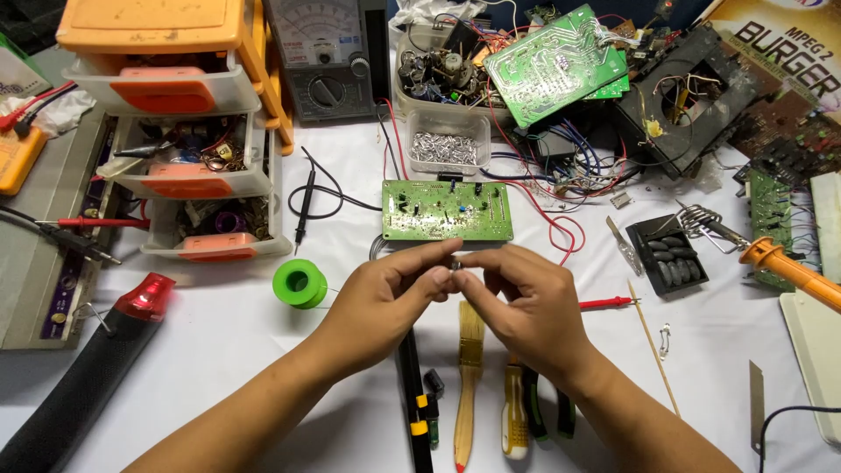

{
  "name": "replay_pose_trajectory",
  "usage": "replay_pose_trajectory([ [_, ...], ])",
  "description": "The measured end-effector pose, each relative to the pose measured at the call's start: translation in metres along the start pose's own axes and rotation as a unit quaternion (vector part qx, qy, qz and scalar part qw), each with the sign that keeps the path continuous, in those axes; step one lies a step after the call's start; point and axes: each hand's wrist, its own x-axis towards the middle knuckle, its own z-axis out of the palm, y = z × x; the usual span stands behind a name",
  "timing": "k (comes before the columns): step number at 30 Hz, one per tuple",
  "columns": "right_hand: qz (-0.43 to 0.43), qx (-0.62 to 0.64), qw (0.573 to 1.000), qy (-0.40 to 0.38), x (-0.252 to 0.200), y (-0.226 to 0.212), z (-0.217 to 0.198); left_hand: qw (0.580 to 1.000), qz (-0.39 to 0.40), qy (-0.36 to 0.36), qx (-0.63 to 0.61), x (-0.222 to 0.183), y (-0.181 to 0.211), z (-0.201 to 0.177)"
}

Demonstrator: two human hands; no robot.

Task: Straightening component pins with pliers, soldering them onto a PCB, and cleaning the board with a brush.

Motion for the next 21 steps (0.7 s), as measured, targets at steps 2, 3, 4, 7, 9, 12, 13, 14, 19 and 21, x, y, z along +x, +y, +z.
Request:
replay_pose_trajectory([
  [2, -0.017, -0.011, 1.0, 0.012, 0.003, 0.001, 0.0, 1.0, -0.009, 0.005, -0.027, 0.007, -0.007, 0.002],
  [3, -0.033, -0.022, 0.999, 0.022, 0.003, 0.002, -0.001, 0.998, -0.019, 0.011, -0.054, 0.01, -0.011, 0.004],
  [4, -0.032, -0.023, 0.999, 0.022, 0.004, 0.002, 0.0, 0.998, -0.02, 0.01, -0.056, 0.012, -0.012, 0.005],
  [7, -0.084, -0.072, 0.993, 0.042, 0.006, 0.001, -0.001, 0.996, -0.029, 0.03, -0.084, 0.018, -0.015, 0.005],
  [9, -0.124, -0.117, 0.985, -0.012, 0.007, -0.004, -0.007, 0.995, -0.037, 0.07, -0.066, 0.019, -0.016, 0.004],
  [12, -0.102, -0.121, 0.987, -0.04, 0.005, -0.014, -0.028, 0.993, -0.04, 0.102, -0.051, 0.018, -0.022, -0.003],
  [13, -0.103, -0.121, 0.987, -0.039, -0.002, -0.017, -0.036, 0.993, -0.039, 0.102, -0.051, 0.017, -0.026, -0.007],
  [14, -0.072, -0.163, 0.983, -0.047, -0.008, -0.019, -0.043, 0.993, -0.032, 0.11, -0.037, 0.017, -0.028, -0.012],
  [19, 0.042, -0.26, 0.955, -0.14, -0.063, 0.008, -0.076, 0.99, -0.048, 0.112, -0.066, 0.006, -0.037, -0.021],
  [21, 0.146, -0.275, 0.936, -0.162, -0.088, 0.015, -0.079, 0.989, -0.068, 0.125, -0.026, 0.002, -0.042, -0.02],
])
